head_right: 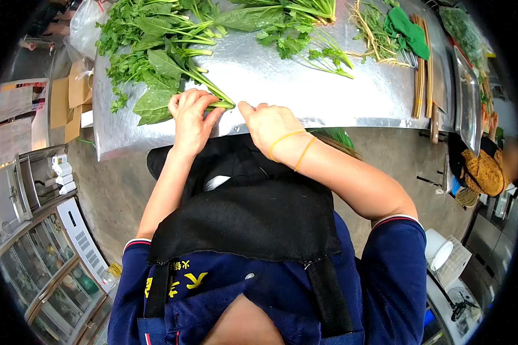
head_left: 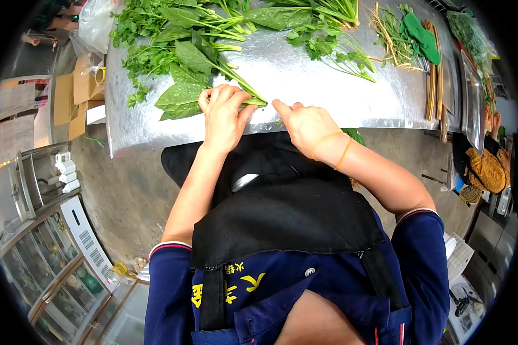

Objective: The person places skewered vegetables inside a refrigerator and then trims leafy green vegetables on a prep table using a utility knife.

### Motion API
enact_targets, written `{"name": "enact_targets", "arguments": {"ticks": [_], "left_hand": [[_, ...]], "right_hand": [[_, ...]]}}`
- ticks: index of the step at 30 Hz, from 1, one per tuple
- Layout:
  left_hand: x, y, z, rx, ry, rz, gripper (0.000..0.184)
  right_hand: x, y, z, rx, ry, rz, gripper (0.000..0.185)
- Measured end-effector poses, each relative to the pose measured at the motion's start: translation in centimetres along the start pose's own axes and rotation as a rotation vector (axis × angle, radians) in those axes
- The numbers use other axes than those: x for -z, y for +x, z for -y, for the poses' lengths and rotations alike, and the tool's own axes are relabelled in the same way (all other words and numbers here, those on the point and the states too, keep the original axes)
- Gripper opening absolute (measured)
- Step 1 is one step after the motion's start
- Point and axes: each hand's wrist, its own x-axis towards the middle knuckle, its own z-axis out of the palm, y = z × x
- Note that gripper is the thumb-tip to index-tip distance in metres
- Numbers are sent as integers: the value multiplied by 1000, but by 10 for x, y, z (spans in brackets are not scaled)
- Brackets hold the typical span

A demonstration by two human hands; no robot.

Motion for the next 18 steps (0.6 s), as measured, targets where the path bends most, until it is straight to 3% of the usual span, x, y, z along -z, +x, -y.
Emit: {"name": "enact_targets", "arguments": {"ticks": [5, 9, 12, 13, 16, 18], "left_hand": [[2, 1, 1, -42, 59, 13, 25], [13, -12, -4, -152, 168, -9, 25], [11, -43, 0, -214, 323, -167, 29], [10, -49, 0, -203, 365, -211, 37], [5, -67, -7, -59, 317, -372, 33], [7, -78, -12, 100, 185, -365, 27]], "right_hand": [[0, -30, -17, -26, 0, 8, 31], [2, -46, -34, -55, 330, -117, 27], [3, -22, -14, -87, 601, -194, 31], [-3, -7, -6, -88, 688, -206, 32], [-42, 34, 19, 34, 704, -370, 34], [-47, 45, 27, 1, 791, -319, 33]]}}
